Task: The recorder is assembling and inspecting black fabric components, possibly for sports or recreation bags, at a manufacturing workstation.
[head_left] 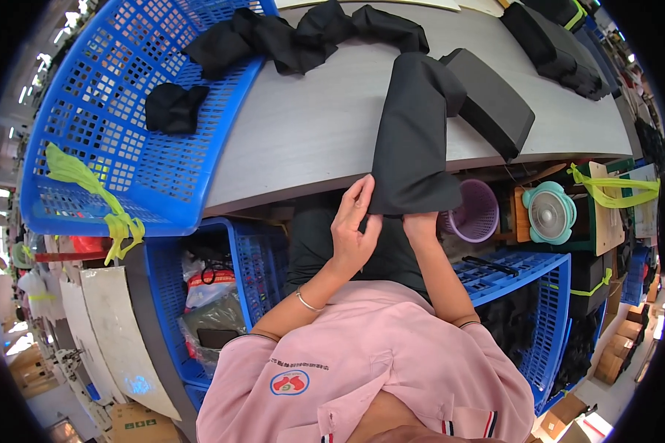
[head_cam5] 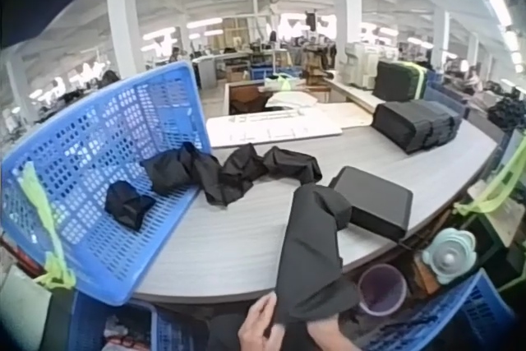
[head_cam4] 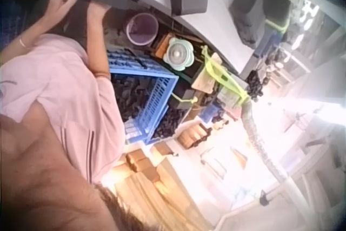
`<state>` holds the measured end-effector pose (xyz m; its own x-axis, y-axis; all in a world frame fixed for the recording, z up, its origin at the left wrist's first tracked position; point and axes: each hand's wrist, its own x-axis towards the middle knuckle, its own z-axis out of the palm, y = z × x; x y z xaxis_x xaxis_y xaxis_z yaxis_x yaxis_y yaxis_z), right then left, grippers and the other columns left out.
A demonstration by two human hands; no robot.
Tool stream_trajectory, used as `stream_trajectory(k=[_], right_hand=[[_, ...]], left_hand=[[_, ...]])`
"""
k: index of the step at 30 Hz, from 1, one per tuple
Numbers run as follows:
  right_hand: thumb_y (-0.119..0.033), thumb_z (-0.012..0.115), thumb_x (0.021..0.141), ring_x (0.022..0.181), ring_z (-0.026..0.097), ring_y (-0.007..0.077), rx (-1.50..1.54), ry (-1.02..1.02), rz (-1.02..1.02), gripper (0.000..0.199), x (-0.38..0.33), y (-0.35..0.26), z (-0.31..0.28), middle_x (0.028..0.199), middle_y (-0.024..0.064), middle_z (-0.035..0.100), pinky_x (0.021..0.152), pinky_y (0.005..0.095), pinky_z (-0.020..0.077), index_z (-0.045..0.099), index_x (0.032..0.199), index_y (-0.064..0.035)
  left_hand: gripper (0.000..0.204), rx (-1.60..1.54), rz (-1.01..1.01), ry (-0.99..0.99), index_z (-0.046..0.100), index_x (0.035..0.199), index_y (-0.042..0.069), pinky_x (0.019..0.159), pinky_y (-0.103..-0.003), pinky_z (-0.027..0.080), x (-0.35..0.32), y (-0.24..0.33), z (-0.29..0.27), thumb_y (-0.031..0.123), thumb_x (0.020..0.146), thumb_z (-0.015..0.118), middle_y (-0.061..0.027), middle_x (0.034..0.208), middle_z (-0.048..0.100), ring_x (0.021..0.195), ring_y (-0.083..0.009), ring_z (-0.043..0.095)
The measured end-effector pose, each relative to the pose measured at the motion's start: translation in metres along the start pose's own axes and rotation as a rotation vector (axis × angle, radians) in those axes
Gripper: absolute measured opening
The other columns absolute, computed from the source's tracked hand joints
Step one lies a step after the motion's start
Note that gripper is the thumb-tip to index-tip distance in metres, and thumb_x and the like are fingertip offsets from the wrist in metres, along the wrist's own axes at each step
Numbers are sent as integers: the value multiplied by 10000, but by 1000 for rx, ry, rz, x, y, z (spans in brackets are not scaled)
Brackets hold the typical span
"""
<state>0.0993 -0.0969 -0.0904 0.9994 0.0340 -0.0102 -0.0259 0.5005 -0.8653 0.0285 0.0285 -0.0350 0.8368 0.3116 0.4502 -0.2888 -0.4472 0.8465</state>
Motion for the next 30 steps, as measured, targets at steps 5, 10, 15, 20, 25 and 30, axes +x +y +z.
stream_trajectory(k=[5, 10, 15, 20, 25, 30], right_hand=[[-79, 610, 951, 1236, 525, 241, -888, -174, -35, 435, 6, -20, 5, 1316, 103, 565, 1052, 355, 424, 484, 1361, -4], [-85, 643, 920, 1245, 519, 237, -690, -48, 214, 460, 10, -43, 30, 1347, 122, 552, 1045, 343, 410, 494, 1344, 15], [-60, 714, 853, 1250, 518, 237, -477, -486, 244, 554, 7, -63, 25, 1349, 107, 543, 1051, 367, 418, 490, 1354, 14], [-4, 657, 828, 1221, 544, 366, -1240, -385, 29, 362, 18, -22, 14, 1278, 184, 596, 1031, 450, 447, 614, 1188, -3], [-143, 595, 835, 1100, 550, 406, -1689, -270, -582, 335, -5, 5, 32, 1154, 190, 596, 1016, 524, 433, 629, 1148, -27], [-140, 619, 828, 1149, 541, 426, -1605, -278, -770, 403, -13, -6, 43, 1243, 209, 568, 1001, 552, 423, 598, 1222, -59]], left_hand=[[582, -64, -172, 27, 546, 1403, 33, 961, -312, 493, -3, -15, -2, -48, 836, 649, -185, 1351, 601, 1153, -240, 640], [572, -87, -217, -29, 537, 1408, 30, 965, -279, 480, -13, -15, 3, -47, 853, 649, -163, 1357, 614, 1149, -164, 622], [495, -56, -375, 140, 594, 1352, 29, 823, -267, 540, -14, -33, -3, -89, 884, 482, -154, 1159, 700, 970, -138, 679], [502, -409, -527, 164, 601, 1353, 33, 714, -249, 556, -18, -53, 13, -112, 907, 421, -60, 1006, 699, 794, -76, 629], [399, -677, -708, 83, 658, 1238, 3, 706, -242, 541, -22, -55, 33, -72, 941, 403, -25, 981, 690, 813, -79, 613], [126, -1026, -749, 166, 707, 982, 39, 707, -243, 516, -24, -56, 41, 88, 961, 593, 2, 876, 684, 763, -81, 617]])
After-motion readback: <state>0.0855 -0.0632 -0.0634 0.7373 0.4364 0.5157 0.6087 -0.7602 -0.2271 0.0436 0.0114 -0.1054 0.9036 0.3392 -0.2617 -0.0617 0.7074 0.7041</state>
